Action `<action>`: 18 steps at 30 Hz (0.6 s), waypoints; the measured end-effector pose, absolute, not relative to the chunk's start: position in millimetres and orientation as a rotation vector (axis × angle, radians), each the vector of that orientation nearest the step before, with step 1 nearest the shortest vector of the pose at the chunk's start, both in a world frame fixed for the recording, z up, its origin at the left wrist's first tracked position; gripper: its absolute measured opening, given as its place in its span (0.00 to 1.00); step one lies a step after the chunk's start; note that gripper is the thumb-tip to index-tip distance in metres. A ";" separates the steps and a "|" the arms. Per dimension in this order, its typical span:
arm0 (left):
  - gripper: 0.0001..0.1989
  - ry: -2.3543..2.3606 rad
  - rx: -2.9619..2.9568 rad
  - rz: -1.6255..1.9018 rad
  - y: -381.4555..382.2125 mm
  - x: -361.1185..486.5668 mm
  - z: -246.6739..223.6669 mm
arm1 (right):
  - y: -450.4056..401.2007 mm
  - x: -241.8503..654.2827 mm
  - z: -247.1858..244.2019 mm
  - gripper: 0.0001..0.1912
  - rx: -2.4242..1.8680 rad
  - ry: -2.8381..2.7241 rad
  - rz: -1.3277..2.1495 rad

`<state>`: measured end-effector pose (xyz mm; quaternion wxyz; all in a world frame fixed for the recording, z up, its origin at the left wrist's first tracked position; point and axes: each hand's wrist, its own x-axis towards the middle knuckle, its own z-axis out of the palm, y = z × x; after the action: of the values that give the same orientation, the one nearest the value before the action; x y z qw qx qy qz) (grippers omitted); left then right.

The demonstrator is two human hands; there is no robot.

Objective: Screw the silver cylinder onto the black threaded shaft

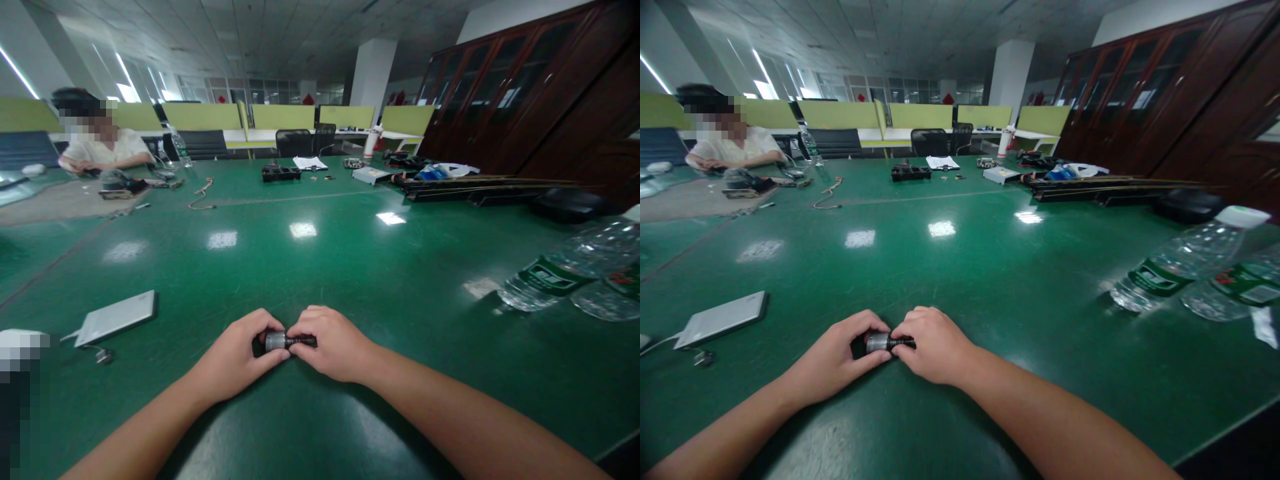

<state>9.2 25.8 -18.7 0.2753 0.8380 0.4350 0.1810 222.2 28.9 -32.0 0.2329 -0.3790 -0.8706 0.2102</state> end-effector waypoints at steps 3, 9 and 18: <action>0.09 1.177 2.241 0.489 25.9 9.1 -20.2 | 29.2 223.4 -31.8 0.09 -1.022 -2.409 0.570; 0.10 1.198 2.233 0.492 25.9 10.0 -20.3 | 30.2 225.1 -31.3 0.08 -0.985 -2.445 0.553; 0.10 1.212 2.226 0.478 24.4 9.8 -17.4 | 31.6 229.1 -26.5 0.09 -0.978 -2.476 0.544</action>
<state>9.8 24.4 -17.4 0.2776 0.8290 0.4515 0.1781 229.1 31.6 -26.5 0.2107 -0.3517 -0.8909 0.1957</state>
